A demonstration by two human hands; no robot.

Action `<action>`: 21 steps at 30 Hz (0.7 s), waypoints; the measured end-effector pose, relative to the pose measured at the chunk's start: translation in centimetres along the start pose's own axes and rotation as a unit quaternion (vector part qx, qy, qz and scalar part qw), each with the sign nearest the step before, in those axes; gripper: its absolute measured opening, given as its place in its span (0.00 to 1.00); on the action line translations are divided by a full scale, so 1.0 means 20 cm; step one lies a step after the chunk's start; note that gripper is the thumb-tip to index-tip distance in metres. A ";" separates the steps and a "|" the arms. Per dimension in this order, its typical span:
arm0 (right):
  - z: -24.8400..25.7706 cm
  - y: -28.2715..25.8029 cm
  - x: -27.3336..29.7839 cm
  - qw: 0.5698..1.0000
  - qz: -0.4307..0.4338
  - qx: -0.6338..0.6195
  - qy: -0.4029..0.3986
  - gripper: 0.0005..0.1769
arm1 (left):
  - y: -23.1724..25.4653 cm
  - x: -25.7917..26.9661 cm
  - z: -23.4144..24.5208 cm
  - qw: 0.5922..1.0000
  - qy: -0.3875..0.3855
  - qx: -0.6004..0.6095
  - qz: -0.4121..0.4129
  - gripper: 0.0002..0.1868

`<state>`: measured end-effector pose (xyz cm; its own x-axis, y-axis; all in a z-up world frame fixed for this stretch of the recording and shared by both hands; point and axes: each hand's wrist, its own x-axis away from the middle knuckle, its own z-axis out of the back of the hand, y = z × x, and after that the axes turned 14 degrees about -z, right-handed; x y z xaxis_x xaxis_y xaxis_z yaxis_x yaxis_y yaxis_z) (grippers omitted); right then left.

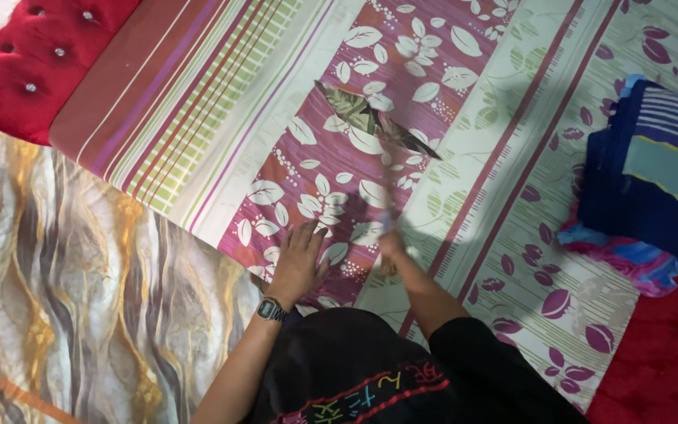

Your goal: The person sweeps a patterned bedsheet with a small hand broom, moving systematically across the surface to remove dust. The camera is mounted on the person's head, providing a first-person view of the sweeping action.

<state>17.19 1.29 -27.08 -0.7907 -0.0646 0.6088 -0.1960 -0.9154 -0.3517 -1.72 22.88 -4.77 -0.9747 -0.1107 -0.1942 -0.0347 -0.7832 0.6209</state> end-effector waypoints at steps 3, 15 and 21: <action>-0.12 -0.09 0.22 0.979 0.137 0.119 -0.092 0.32 | -0.02 -0.01 0.01 1.000 -0.012 0.002 -0.014 0.27; -0.02 -0.03 0.00 0.988 -0.082 0.012 0.130 0.31 | -0.13 -0.01 0.12 0.999 -0.028 0.032 -0.026 0.30; 0.23 -0.14 -0.25 0.917 -0.202 -0.227 0.258 0.31 | -0.20 0.12 0.15 1.000 -0.013 0.005 0.000 0.29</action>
<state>24.37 2.36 -25.73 -0.7464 0.5477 0.3781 -0.6624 -0.5558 -0.5024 -4.63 27.59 -5.51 -0.9801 -0.0951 -0.1740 -0.0362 -0.7767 0.6289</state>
